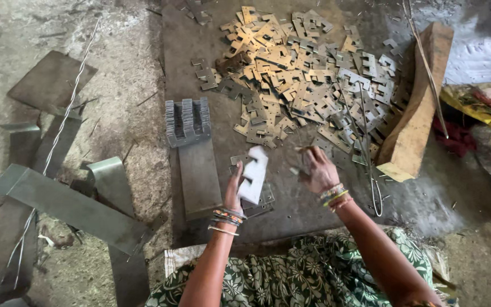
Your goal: The person sits on the floor and sorts small metal brackets from a large pile. They pick up individual pieces, align them, and stack them into neat piles. The person occasionally uses a metal rod to move parts around. The task continues with repetitive sorting and stacking of the metal pieces.
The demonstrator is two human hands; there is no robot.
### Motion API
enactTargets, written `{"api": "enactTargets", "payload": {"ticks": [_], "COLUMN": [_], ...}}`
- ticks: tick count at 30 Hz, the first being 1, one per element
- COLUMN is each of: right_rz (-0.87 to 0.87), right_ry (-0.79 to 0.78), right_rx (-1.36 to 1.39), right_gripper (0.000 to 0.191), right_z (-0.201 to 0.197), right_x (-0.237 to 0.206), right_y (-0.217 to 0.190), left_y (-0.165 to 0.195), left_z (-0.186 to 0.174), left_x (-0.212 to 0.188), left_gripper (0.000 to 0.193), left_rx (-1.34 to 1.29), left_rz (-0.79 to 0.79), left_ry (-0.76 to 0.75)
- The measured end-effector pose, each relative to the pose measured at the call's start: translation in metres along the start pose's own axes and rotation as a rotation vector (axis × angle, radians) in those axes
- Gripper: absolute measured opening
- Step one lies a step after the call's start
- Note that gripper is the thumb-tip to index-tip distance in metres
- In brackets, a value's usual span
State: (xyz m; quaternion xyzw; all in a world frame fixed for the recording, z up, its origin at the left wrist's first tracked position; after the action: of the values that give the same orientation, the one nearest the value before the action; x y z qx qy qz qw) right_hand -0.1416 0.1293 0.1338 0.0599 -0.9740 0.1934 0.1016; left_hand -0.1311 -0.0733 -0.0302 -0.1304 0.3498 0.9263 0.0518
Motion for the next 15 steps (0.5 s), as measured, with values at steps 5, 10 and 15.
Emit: {"api": "enactTargets", "payload": {"ticks": [5, 10, 15], "right_rz": [0.106, 0.059, 0.426], "right_ry": [-0.102, -0.195, -0.268], "right_rx": [-0.393, -0.403, -0.306], "right_gripper": [0.057, 0.036, 0.023], "right_z": [0.004, 0.032, 0.023], "right_x": [-0.017, -0.005, 0.02], "right_y": [0.037, 0.054, 0.075], "left_y": [0.034, 0.04, 0.048], "left_z": [0.001, -0.001, -0.008], "left_x": [-0.056, -0.053, -0.047], "left_gripper": [0.046, 0.046, 0.058], "left_rx": [0.304, 0.295, 0.325], "left_rz": [0.197, 0.145, 0.295], "left_ry": [-0.051, 0.011, 0.001]}}
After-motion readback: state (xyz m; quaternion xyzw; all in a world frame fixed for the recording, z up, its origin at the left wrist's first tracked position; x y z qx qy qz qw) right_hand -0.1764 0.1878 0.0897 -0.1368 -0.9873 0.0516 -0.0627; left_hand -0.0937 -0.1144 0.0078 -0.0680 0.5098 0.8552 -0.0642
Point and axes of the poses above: each hand's wrist, its own x-axis towards the middle knuckle, its own z-axis out of the palm, y = z × x, the point moved 10 cm from there along x, towards the middle knuckle, and after that the axes turned 13 degrees about z, right-handed, at the moved point
